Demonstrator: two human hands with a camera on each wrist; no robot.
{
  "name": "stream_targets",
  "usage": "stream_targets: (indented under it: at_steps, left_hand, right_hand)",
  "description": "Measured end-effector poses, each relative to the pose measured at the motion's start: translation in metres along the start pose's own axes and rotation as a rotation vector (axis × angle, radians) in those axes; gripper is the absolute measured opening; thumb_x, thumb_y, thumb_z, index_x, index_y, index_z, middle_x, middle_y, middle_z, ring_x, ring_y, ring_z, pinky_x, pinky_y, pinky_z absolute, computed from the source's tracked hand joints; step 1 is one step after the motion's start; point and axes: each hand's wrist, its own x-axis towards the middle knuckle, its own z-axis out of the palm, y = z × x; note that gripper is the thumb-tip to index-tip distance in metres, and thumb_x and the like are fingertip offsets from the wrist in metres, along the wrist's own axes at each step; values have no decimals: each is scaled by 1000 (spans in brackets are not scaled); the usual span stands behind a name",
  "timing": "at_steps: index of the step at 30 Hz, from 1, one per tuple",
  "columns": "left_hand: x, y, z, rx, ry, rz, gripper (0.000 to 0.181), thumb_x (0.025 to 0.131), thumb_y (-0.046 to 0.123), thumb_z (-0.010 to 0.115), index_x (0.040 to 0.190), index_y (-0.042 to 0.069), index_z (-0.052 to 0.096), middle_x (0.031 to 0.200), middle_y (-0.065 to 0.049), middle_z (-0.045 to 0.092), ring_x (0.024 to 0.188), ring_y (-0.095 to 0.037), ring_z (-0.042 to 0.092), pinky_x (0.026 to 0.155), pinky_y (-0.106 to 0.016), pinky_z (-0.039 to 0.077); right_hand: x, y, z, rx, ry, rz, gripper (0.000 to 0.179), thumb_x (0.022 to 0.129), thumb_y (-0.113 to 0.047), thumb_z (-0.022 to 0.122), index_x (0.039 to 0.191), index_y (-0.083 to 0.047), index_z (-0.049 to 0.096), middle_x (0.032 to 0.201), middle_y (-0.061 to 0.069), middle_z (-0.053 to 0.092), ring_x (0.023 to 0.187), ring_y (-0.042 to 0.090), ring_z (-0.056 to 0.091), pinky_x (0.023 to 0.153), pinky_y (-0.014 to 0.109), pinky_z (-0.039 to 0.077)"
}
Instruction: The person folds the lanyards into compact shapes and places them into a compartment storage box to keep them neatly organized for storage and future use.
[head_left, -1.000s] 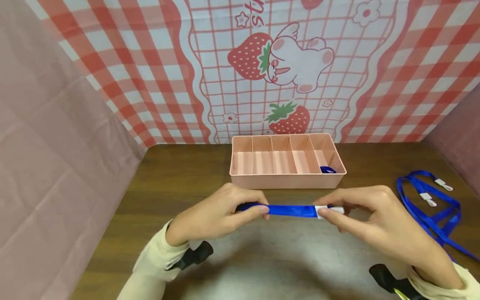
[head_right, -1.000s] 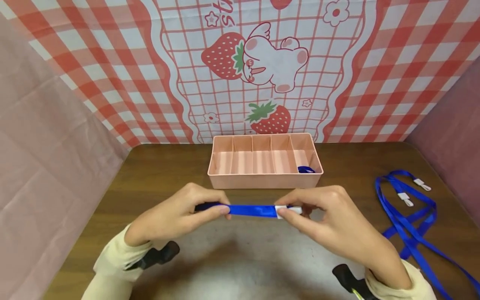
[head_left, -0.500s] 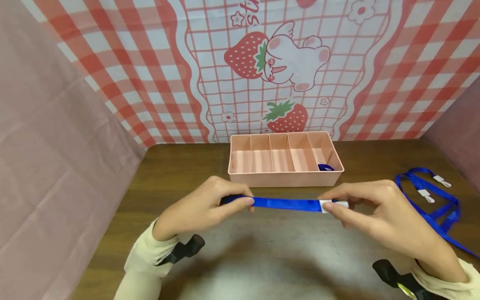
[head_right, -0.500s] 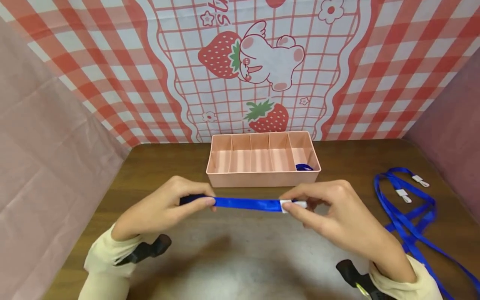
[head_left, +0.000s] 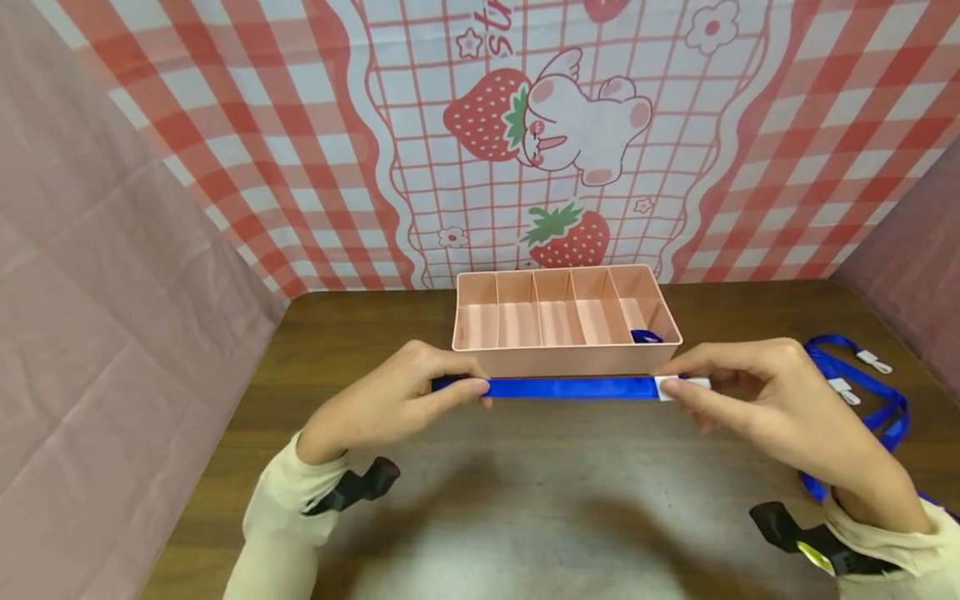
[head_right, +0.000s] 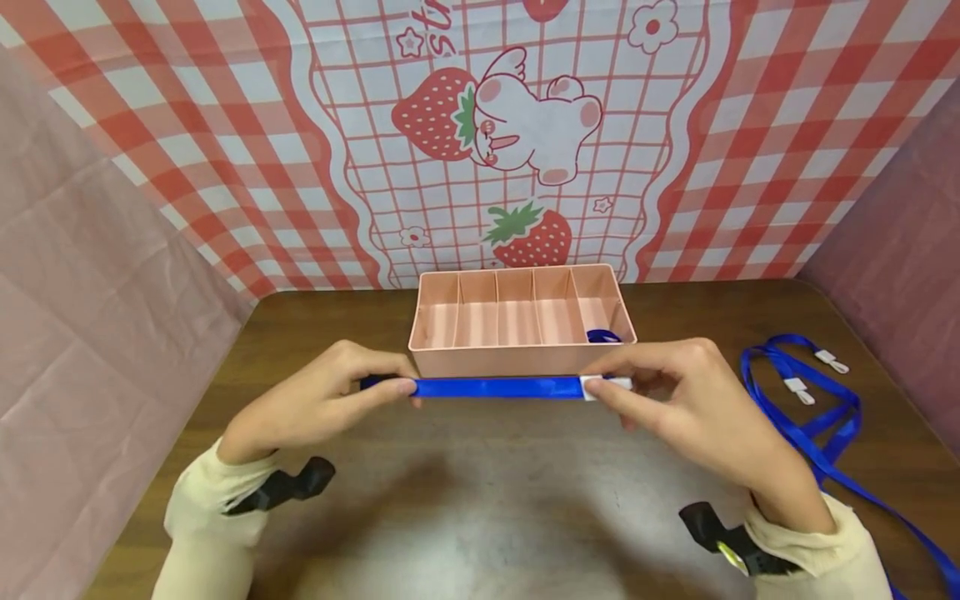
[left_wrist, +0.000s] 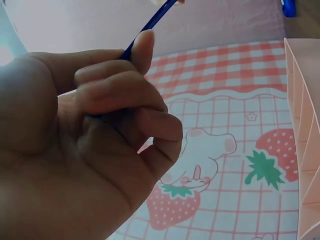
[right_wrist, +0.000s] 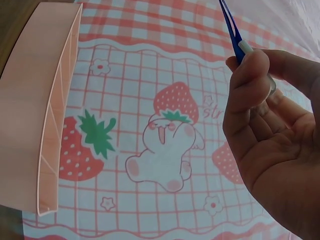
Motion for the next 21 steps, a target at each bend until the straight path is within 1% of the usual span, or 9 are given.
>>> stream_targets:
  at_steps: [3,6,8,10,13,14,16,19,21]
  left_hand:
    - [-1,-3,-3,0,-9,-18,20,104,17,54,96,15,72,77,13,60,63,-3,46,57,-24,41]
    - [-2,-6,-5,15,-3,-8,17,103,15,55,96,14,71,74,13,54,64,-2,47,58,-24,42]
    - [-2,-6,-6,16,2,1,17,103,14,56,91,14,68,71,13,53,63,-2,47,58,-23,42]
    - [-3,-7,-7,8,1,1,19,103,13,56,86,14,65,66,12,47,58,-2,46,56,-22,41]
    - [-5,-10,-10,-34,-23,-11,22,103,12,54,83,14,62,63,10,47,54,-4,46,53,-23,41]
    - [-5,-11,-11,-66,-34,-19,21,104,12,53,85,13,64,64,9,49,54,-5,48,53,-23,41]
    - [-6,-12,-13,-155,-53,-29,18,105,11,51,98,11,68,68,5,55,57,-10,52,53,-25,45]
    - [-6,-11,-16,-392,-73,-22,20,105,7,48,112,7,67,77,-5,63,64,-20,59,58,-34,53]
    - [-6,-9,-16,-559,-92,10,22,104,2,46,116,3,65,82,-11,67,71,-27,64,67,-43,57]
  right_hand:
    - [1,2,-1,-9,20,55,28,86,5,74,91,-22,71,65,-7,60,51,8,57,46,21,44]
    - [2,3,-2,-19,24,87,25,86,2,74,91,-22,72,62,-7,58,49,8,54,44,23,39]
    - [3,4,-3,-17,21,95,24,86,2,74,91,-22,72,61,-7,58,48,8,54,44,23,39]
    - [4,5,-5,-10,14,105,24,87,1,74,92,-22,72,60,-7,58,49,8,54,45,24,39]
    - [4,6,-6,-4,9,117,23,87,0,74,92,-22,73,60,-6,59,50,9,55,48,24,42]
    - [4,6,-6,-3,9,126,22,87,0,74,92,-22,73,60,-6,59,50,10,56,49,24,43]
    - [4,8,-6,2,11,144,21,88,-1,74,92,-21,73,61,-5,60,51,11,56,49,24,45]
    - [2,11,-6,20,7,176,18,89,-3,73,92,-20,74,61,-3,60,51,13,57,49,25,45]
    - [1,12,-5,39,-3,193,16,90,-4,72,92,-19,73,61,-2,60,51,15,57,48,26,44]
